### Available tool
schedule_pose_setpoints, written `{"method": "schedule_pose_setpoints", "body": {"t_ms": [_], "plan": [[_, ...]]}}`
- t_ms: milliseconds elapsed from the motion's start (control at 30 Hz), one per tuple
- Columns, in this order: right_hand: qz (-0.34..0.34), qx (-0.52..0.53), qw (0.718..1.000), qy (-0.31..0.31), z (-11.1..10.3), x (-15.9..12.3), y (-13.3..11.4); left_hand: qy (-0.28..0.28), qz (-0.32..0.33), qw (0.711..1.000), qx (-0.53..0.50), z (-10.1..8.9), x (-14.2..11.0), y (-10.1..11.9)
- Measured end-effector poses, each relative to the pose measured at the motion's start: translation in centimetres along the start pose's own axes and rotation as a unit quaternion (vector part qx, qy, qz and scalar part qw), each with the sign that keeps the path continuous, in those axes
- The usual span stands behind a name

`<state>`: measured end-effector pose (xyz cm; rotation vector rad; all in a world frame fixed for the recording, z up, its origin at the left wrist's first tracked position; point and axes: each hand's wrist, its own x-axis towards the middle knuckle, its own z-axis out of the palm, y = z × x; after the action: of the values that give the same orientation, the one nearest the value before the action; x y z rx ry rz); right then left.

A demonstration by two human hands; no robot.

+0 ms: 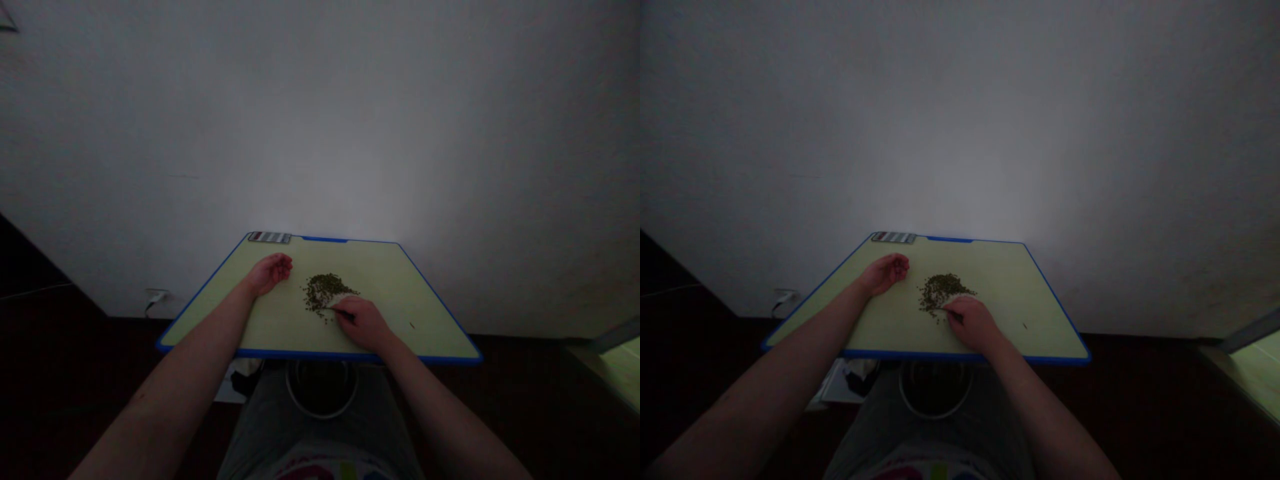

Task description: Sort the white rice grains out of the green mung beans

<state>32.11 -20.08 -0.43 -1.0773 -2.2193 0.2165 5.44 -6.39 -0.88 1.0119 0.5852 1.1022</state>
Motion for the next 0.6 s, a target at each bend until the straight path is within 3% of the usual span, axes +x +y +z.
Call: {"method": "schedule_pose_setpoints", "body": {"t_ms": [600], "plan": [[-0.031, 0.020, 0.999, -0.002, 0.25, 0.28, -0.69, 0.010, -0.002, 1.000, -0.014, 0.23, -0.25, 0.15]]}}
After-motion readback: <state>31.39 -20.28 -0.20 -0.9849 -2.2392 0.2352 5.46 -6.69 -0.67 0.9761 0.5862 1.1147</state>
